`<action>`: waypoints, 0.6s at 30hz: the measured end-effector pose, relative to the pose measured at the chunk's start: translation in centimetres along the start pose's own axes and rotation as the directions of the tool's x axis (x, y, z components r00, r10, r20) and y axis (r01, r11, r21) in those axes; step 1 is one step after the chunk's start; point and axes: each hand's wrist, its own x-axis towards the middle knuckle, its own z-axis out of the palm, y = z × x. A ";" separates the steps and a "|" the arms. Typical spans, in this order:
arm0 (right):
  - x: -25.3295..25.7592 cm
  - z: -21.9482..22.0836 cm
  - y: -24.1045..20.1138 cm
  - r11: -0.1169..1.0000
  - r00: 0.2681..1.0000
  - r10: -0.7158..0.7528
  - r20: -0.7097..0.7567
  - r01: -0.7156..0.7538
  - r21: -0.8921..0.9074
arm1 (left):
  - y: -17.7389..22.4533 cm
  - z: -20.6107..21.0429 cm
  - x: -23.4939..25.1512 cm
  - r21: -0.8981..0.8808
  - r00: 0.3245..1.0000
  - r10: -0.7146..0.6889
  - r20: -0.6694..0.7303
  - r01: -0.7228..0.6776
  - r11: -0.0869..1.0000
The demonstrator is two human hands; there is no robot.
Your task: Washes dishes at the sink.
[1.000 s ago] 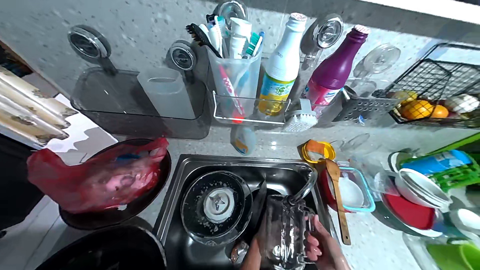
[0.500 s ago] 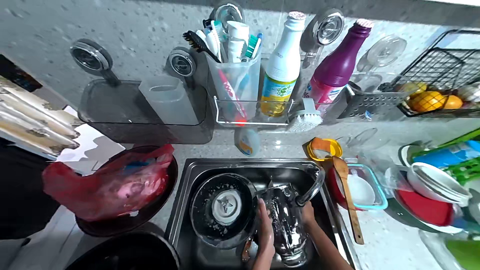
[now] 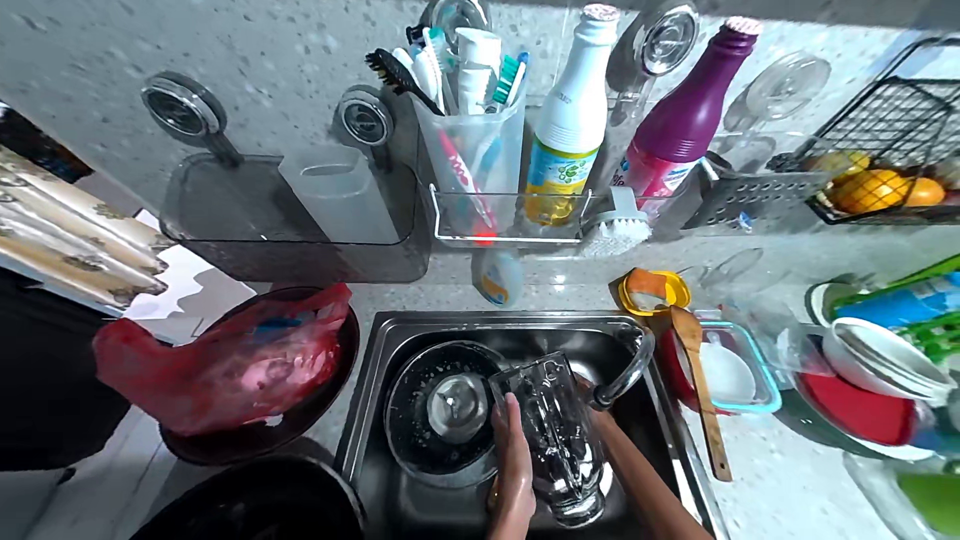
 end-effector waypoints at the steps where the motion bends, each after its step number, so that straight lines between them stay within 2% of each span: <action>1: 1.2 -0.5 1.9 0.995 0.999 -0.050 0.004 0.050 -0.088 | -0.4 0.0 0.1 -0.016 1.000 -0.018 0.000 0.018 1.000; 3: 3.7 -1.5 6.7 0.920 0.968 -0.250 -0.005 0.236 -0.314 | -1.3 0.1 0.2 -0.066 0.998 -0.059 0.001 0.059 0.996; 5: 4.1 -2.2 6.2 0.868 0.997 -0.075 0.005 0.067 -0.493 | -1.9 0.3 0.2 -0.115 0.994 -0.108 -0.001 0.107 0.988; 6: 4.3 -2.3 6.1 0.859 1.000 -0.027 -0.014 0.016 -0.511 | -2.2 0.4 0.1 -0.139 0.992 -0.129 -0.008 0.127 0.982; 10: 2.4 -2.4 4.4 0.899 0.998 -0.064 0.008 0.061 -0.434 | -3.0 1.0 -0.5 -0.249 0.989 -0.119 -0.084 0.095 0.964; 11: 2.0 -2.4 4.1 0.924 0.997 -0.069 0.015 0.070 -0.376 | -3.6 1.1 -0.6 -0.278 0.991 -0.075 -0.106 0.043 0.960; 13: 1.3 -2.4 4.5 0.956 0.993 -0.115 -0.019 0.105 -0.272 | -5.8 1.2 0.3 -0.335 0.984 0.104 -0.142 -0.146 0.931; 15: 0.6 -2.3 4.8 0.978 0.991 -0.106 -0.078 0.089 -0.190 | -7.7 1.1 1.0 -0.382 0.952 0.267 -0.148 -0.304 0.873; 18: -0.7 -2.7 5.9 0.984 0.985 -0.093 -0.147 0.068 -0.164 | -7.9 0.9 -0.5 -0.423 0.957 0.257 -0.135 -0.290 0.858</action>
